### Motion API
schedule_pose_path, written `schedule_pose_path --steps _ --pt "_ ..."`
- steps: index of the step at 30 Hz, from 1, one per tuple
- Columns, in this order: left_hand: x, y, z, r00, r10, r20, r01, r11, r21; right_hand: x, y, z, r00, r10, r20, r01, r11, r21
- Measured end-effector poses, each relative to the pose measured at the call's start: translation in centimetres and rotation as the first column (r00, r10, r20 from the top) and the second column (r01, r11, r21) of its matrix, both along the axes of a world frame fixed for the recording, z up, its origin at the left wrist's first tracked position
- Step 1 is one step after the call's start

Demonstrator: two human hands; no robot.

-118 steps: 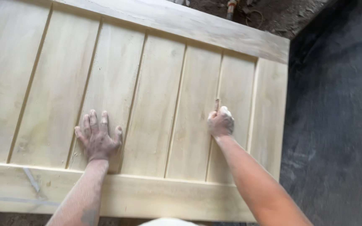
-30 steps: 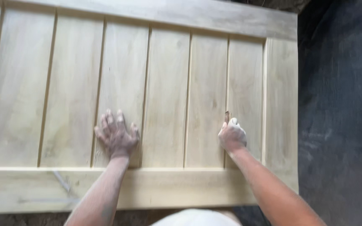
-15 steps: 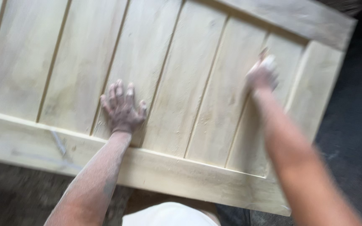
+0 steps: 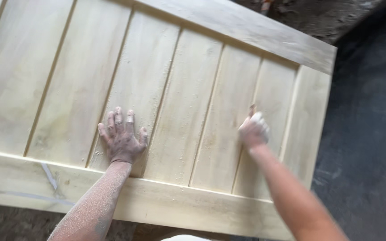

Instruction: The person sands the surface and decorative grooves of a wooden door using a piece of sandpaper by hand.

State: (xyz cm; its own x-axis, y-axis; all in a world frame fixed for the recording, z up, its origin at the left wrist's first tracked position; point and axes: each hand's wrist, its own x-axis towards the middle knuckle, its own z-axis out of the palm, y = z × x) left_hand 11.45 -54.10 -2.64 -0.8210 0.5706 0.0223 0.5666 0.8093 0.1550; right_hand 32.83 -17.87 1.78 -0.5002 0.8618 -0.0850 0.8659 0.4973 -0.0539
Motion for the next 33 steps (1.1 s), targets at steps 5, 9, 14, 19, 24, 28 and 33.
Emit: schedule_pose_path --steps 5,9,14,19,24,28,33 --pt "-0.3 -0.1 -0.2 0.999 0.028 0.018 -0.028 1.0 -0.014 -11.8 9.3 4.3 0.998 0.065 -0.022 -0.066 0.997 -0.029" --pt "0.0 -0.1 0.0 0.999 0.039 0.019 -0.039 0.999 0.017 -13.6 11.8 4.9 0.99 0.139 0.011 -0.139 0.99 0.01" --pt "0.4 0.0 0.7 1.0 0.02 0.02 -0.021 0.997 0.076 -4.4 3.8 2.4 0.956 0.242 0.166 -0.25 0.968 0.032" --pt "0.3 0.3 1.1 0.999 0.001 0.04 -0.004 0.997 0.072 8.9 -11.6 2.3 0.936 0.308 0.169 -0.338 0.922 0.191" --pt "0.1 0.3 0.5 0.998 0.022 -0.058 -0.02 0.999 0.041 9.8 -11.9 1.0 0.945 0.093 0.313 -0.053 0.989 -0.135" --pt "0.2 0.0 0.0 1.0 -0.005 0.0 0.005 0.998 0.063 1.7 -2.1 0.8 0.947 0.156 0.282 -0.161 0.987 -0.004" --pt "0.4 -0.3 -0.5 1.0 0.02 0.021 -0.02 1.0 -0.006 -10.9 9.3 4.3 0.997 0.038 -0.069 -0.041 0.998 -0.042"
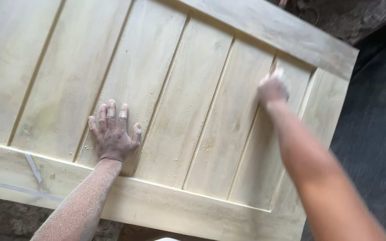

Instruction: The person sands the surface and decorative grooves of a wooden door using a piece of sandpaper by hand.

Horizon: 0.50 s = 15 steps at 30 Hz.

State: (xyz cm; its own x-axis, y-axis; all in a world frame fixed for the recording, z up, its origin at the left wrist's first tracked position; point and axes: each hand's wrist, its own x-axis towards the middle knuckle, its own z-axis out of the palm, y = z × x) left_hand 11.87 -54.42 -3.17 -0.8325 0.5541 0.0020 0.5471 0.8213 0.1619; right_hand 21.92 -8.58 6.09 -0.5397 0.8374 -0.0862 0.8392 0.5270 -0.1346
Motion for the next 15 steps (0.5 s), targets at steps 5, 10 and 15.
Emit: schedule_pose_path --steps 5,10,15 --pt "-0.3 0.0 0.5 1.0 -0.002 -0.017 0.002 1.0 0.002 -2.0 1.6 0.8 1.0 0.018 -0.007 -0.018 0.999 -0.033" --pt "-0.4 0.1 0.9 1.0 0.014 0.026 -0.013 1.0 -0.02 9.6 -9.6 -2.1 0.987 0.158 -0.011 -0.146 0.935 0.323" --pt "0.3 0.6 1.0 0.998 -0.046 0.032 0.045 0.999 0.022 23.0 -23.8 -3.5 0.979 0.152 0.139 -0.18 0.96 0.216"
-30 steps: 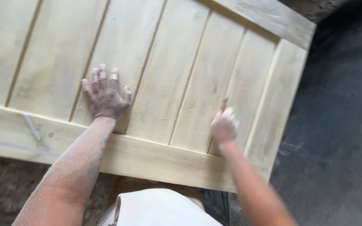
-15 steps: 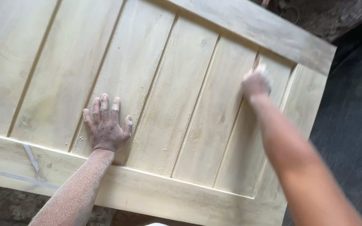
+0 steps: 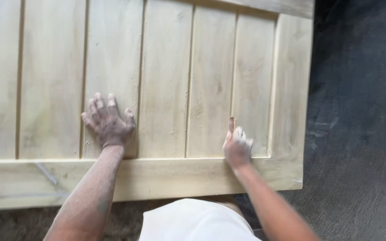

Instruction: The person sands the surface and decorative grooves of a wooden door using a piece of sandpaper by hand.

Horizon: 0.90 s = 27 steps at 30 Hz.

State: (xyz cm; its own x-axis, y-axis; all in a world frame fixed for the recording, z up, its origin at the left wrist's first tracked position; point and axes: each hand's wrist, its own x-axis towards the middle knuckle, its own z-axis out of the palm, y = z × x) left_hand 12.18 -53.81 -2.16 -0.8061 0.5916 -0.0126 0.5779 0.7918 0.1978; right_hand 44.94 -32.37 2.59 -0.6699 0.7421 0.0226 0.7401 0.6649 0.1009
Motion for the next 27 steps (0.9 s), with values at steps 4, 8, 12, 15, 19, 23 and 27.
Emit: schedule_pose_path --steps 4,8,12,15,19,23,27 --pt "0.3 0.4 0.9 1.0 0.003 -0.012 -0.003 0.999 0.037 0.0 1.2 -1.4 0.977 -0.177 0.123 0.197 0.965 -0.175" --pt "0.2 0.4 1.6 0.999 0.018 0.039 -0.019 0.999 0.041 -7.8 11.2 -0.9 0.996 -0.055 0.064 0.056 0.998 -0.024" --pt "-0.1 -0.7 -0.2 0.997 0.048 0.057 -0.046 0.998 -0.047 -19.0 21.4 1.9 0.993 -0.111 -0.037 0.102 0.974 -0.201" --pt "-0.1 -1.6 -1.9 0.999 0.049 0.004 -0.049 0.999 -0.005 -24.8 25.8 3.2 0.99 -0.134 -0.039 0.122 0.969 -0.216" --pt "0.2 -1.3 -1.3 0.998 0.042 0.053 -0.043 0.999 0.012 -23.1 24.8 2.5 0.989 -0.112 -0.095 0.087 0.969 -0.229" --pt "-0.1 0.7 1.4 0.997 0.078 0.0 -0.078 0.997 0.027 -12.9 15.5 0.8 0.98 0.014 -0.197 -0.025 0.998 -0.052" --pt "-0.4 1.5 3.2 0.998 0.054 -0.036 -0.054 0.998 0.015 -2.8 3.5 1.5 0.988 -0.133 -0.073 0.112 0.964 -0.241"
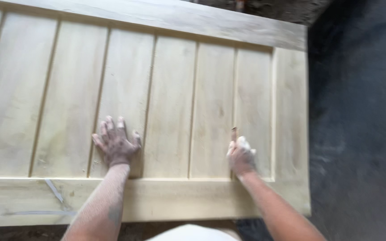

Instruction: The person sands the surface and decorative grooves of a wooden door using a piece of sandpaper by hand.

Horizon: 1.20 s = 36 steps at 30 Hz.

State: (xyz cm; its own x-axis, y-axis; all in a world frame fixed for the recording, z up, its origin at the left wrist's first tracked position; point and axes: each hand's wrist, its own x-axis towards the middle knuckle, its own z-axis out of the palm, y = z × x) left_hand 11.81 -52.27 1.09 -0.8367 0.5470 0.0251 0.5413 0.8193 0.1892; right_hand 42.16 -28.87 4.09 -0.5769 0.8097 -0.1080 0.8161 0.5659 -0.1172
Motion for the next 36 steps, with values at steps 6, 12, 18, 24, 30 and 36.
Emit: schedule_pose_path --steps 6,12,18,24,30,36 --pt "1.7 -1.2 2.7 0.994 -0.026 0.103 0.024 1.0 0.011 8.5 -1.0 3.7 0.825 -0.402 -0.396 0.36 0.915 -0.18" --pt "2.3 -0.8 4.6 0.99 -0.019 0.136 0.015 0.999 0.032 12.2 2.1 5.8 0.889 -0.288 -0.355 0.347 0.931 0.114" --pt "1.7 -0.9 2.9 0.997 -0.002 0.073 0.001 1.0 0.019 9.6 3.6 3.0 0.87 -0.402 -0.285 0.443 0.892 0.095" --pt "0.9 -0.1 0.5 1.0 -0.011 0.024 0.01 0.999 0.051 0.7 17.9 1.4 0.918 -0.266 -0.294 0.328 0.926 0.188" --pt "0.0 -0.6 -2.2 1.0 0.024 0.009 -0.024 1.0 0.017 -10.9 30.6 2.1 0.964 -0.129 -0.232 0.2 0.928 0.315" --pt "-0.1 -1.0 -0.8 0.998 -0.039 -0.039 0.04 0.999 0.029 -6.8 28.1 -0.4 0.995 0.074 -0.074 -0.036 0.906 0.422"
